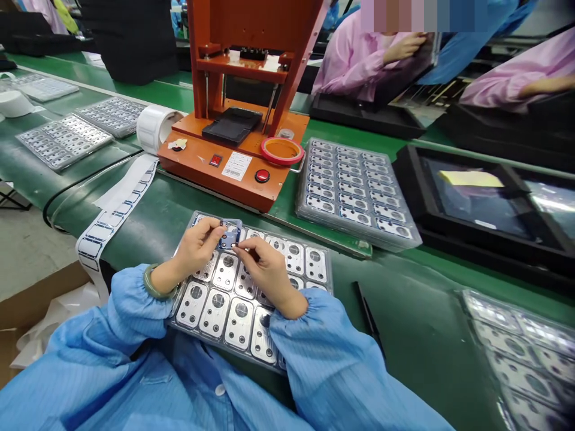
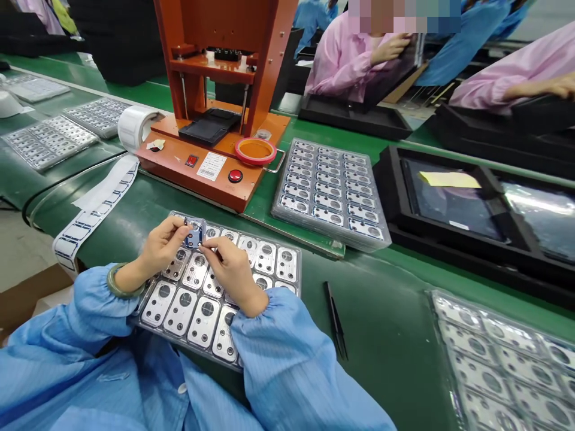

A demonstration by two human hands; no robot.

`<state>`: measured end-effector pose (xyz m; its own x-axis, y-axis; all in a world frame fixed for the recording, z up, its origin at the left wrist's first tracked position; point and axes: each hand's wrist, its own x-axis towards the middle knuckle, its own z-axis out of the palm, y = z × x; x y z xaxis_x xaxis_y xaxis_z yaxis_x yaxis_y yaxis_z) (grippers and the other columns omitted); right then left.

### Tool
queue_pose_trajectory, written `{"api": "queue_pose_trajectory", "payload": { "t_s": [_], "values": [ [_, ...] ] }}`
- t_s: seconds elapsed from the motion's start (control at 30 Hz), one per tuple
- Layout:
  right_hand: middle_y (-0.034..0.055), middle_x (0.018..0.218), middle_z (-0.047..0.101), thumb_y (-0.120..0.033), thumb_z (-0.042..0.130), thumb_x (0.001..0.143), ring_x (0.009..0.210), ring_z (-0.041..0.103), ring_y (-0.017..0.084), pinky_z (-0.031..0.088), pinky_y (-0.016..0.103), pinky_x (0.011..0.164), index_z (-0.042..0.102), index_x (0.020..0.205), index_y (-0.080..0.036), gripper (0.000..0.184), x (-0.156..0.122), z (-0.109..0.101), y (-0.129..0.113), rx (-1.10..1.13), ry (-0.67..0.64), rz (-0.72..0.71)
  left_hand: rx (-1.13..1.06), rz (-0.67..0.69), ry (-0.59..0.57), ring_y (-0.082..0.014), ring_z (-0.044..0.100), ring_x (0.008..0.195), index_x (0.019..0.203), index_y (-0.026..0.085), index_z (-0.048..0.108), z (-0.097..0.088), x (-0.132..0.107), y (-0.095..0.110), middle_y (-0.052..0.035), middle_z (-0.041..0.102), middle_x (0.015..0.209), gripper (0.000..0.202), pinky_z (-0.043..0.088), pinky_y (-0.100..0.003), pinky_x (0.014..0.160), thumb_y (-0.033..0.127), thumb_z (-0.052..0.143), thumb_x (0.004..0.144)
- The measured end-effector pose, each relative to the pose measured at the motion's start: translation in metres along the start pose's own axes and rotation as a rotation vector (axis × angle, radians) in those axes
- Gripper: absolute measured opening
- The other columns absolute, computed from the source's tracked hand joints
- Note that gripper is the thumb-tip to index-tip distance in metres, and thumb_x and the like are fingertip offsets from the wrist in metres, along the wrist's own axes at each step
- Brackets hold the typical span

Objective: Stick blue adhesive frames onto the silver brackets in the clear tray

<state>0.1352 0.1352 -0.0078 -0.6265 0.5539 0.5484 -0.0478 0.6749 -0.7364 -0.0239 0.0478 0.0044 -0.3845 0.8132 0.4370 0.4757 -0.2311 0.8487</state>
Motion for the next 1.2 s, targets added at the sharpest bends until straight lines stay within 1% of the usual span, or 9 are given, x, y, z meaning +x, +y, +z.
{"api": "queue_pose_trajectory", "payload": {
  "t_s": [0.13,0.23,0.3,0.47,0.67,0.8,1.0,1.1,1.2],
  "values": [
    [0.0036,0.081,0.068,-0.024,0.058,0.09,0.073,0.063,0.014,0.05,0.026,0.067,0.063,0.087,-0.019,0.007,-0.002,0.0,-0.003,-0.033,0.016,-0.009,-0.012,-0.02,-0.011,-0.0082,0.04,0.053,0.075,0.019,0.05,0.0,-0.003,0.008,0.0051,0.042,0.061,0.022,0.036,-0.021,0.053,0.033,0.049,0.092],
    [0.0025,0.077,0.067,-0.025,0.058,0.09,0.066,0.062,0.013,0.05,0.023,0.063,0.064,0.087,-0.018,0.01,-0.004,0.001,-0.004,-0.07,0.015,-0.035,0.047,0.009,0.009,-0.0103,0.046,0.056,0.076,0.018,0.056,0.0,-0.004,0.011,0.0028,0.05,0.063,0.026,0.04,-0.022,0.055,0.037,0.047,0.091],
    [0.0023,0.076,0.068,-0.028,0.059,0.09,0.068,0.063,0.012,0.05,0.023,0.064,0.065,0.087,-0.018,0.012,-0.004,0.002,-0.004,-0.082,0.01,-0.042,0.092,-0.006,0.04,-0.0111,0.049,0.057,0.079,0.018,0.06,-0.001,-0.004,0.011,0.0017,0.054,0.063,0.029,0.042,-0.022,0.056,0.038,0.044,0.092],
    [0.0045,0.08,0.069,-0.032,0.059,0.09,0.072,0.063,0.013,0.051,0.024,0.067,0.064,0.088,-0.016,0.017,-0.007,0.005,-0.008,-0.063,0.021,-0.01,0.167,-0.041,0.038,-0.0119,0.048,0.054,0.08,0.018,0.061,-0.004,-0.004,0.01,0.0022,0.054,0.06,0.032,0.042,-0.023,0.054,0.042,0.043,0.091],
    [0.0029,0.082,0.069,-0.035,0.061,0.089,0.07,0.063,0.011,0.05,0.021,0.067,0.065,0.087,-0.018,0.018,-0.009,0.006,-0.013,-0.099,0.003,0.009,0.262,-0.084,0.058,-0.0149,0.059,0.068,0.088,0.019,0.065,-0.008,-0.008,-0.003,-0.0008,0.066,0.077,0.035,0.048,-0.025,0.066,0.048,0.046,0.089],
    [0.0037,0.087,0.07,-0.032,0.059,0.09,0.078,0.065,0.012,0.05,0.021,0.072,0.064,0.091,-0.018,0.016,-0.006,0.003,-0.01,-0.133,-0.057,0.001,0.214,-0.122,0.047,-0.0166,0.064,0.081,0.101,0.02,0.064,-0.007,-0.006,-0.011,-0.0018,0.07,0.094,0.034,0.051,-0.026,0.075,0.048,0.049,0.088],
    [0.0031,0.086,0.071,-0.032,0.057,0.091,0.078,0.065,0.012,0.049,0.021,0.071,0.064,0.092,-0.018,0.016,-0.005,0.003,-0.006,-0.154,-0.071,-0.012,0.22,-0.184,0.084,-0.0161,0.064,0.081,0.096,0.023,0.063,-0.007,-0.008,-0.01,0.0006,0.069,0.091,0.028,0.051,-0.026,0.076,0.047,0.051,0.088],
    [0.0026,0.088,0.071,-0.034,0.057,0.092,0.079,0.066,0.012,0.05,0.021,0.071,0.064,0.093,-0.019,0.017,-0.005,0.004,-0.006,-0.169,-0.091,0.004,0.213,-0.203,0.086,-0.0167,0.063,0.084,0.095,0.023,0.063,-0.009,-0.01,-0.015,0.0006,0.069,0.092,0.027,0.05,-0.026,0.078,0.047,0.051,0.088],
    [0.0024,0.088,0.072,-0.035,0.056,0.092,0.081,0.067,0.013,0.05,0.02,0.071,0.064,0.094,-0.019,0.017,-0.005,0.006,-0.005,-0.181,-0.108,0.004,0.186,-0.205,0.105,-0.0176,0.063,0.083,0.092,0.023,0.063,-0.012,-0.011,-0.023,0.0004,0.069,0.089,0.029,0.051,-0.027,0.075,0.05,0.053,0.086]
  ]
}}
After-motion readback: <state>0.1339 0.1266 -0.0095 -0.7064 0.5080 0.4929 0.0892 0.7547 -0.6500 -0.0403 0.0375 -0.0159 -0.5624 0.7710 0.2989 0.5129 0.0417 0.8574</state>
